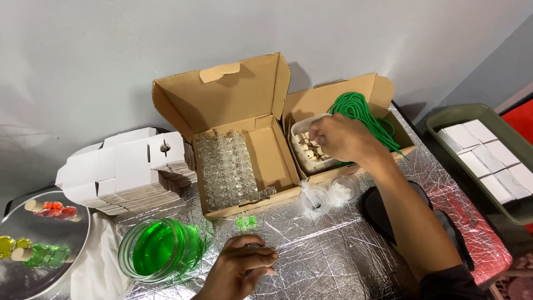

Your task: Assembling a small perfume bottle by threading a cord through a wooden cap and attaching it to the bottle.

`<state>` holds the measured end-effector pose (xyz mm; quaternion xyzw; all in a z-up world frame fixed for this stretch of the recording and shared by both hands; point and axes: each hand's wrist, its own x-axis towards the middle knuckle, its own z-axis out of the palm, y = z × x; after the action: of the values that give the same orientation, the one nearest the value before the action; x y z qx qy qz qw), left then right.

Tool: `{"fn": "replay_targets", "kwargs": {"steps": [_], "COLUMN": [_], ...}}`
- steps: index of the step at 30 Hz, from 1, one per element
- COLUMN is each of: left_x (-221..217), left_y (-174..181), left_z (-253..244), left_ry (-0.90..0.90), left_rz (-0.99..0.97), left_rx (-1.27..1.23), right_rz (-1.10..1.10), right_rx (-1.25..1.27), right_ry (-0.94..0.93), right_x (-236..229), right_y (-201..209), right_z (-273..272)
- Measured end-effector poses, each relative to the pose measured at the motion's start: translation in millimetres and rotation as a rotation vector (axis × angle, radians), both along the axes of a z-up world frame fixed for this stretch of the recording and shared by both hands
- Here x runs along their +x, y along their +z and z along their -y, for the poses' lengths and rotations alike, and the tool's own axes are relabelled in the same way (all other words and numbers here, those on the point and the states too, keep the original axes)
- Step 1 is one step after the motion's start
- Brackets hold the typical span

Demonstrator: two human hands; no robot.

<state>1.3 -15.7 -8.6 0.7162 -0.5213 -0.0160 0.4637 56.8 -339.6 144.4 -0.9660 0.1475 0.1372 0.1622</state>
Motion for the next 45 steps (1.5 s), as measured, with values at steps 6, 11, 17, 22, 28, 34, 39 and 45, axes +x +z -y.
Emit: {"fn": "replay_targets", "kwargs": {"steps": [6,11,17,22,28,34,39,45], "left_x": [1,1,1,1,0,0,-1,-2], "left_y": [1,4,5,5,7,11,15,17], "left_z": [0,0,-1,-1,-2,-2,-1,-2], "left_ry": [0.031,0.026,0.026,0.018,0.02,0.017,0.012,0.017], "left_rz": [0.009,0.026,0.041,0.05,0.028,0.029,0.032,0.024], "left_rx": [-0.027,-0.016,-0.009,-0.005,-0.003,0.009,0.045,0.071], "right_rz": [-0.072,-0.166,-0.16,-0.18,-0.265,-0.269,-0.259,-0.212], "right_rx": [-0.05,-0.164,-0.111,-0.131,-0.071,0.111,0.19,0.299], "right_ry": [0.165,0.152,0.208,0.269,0.09,0.018,0.007,0.0], "right_x": [-8,-2,0,1,2,-1,1,-1], "right_y": [-11,-18,-24,-25,-8,0,-2,-5], "right_z": [23,20,33,39,25,23,26,32]}}
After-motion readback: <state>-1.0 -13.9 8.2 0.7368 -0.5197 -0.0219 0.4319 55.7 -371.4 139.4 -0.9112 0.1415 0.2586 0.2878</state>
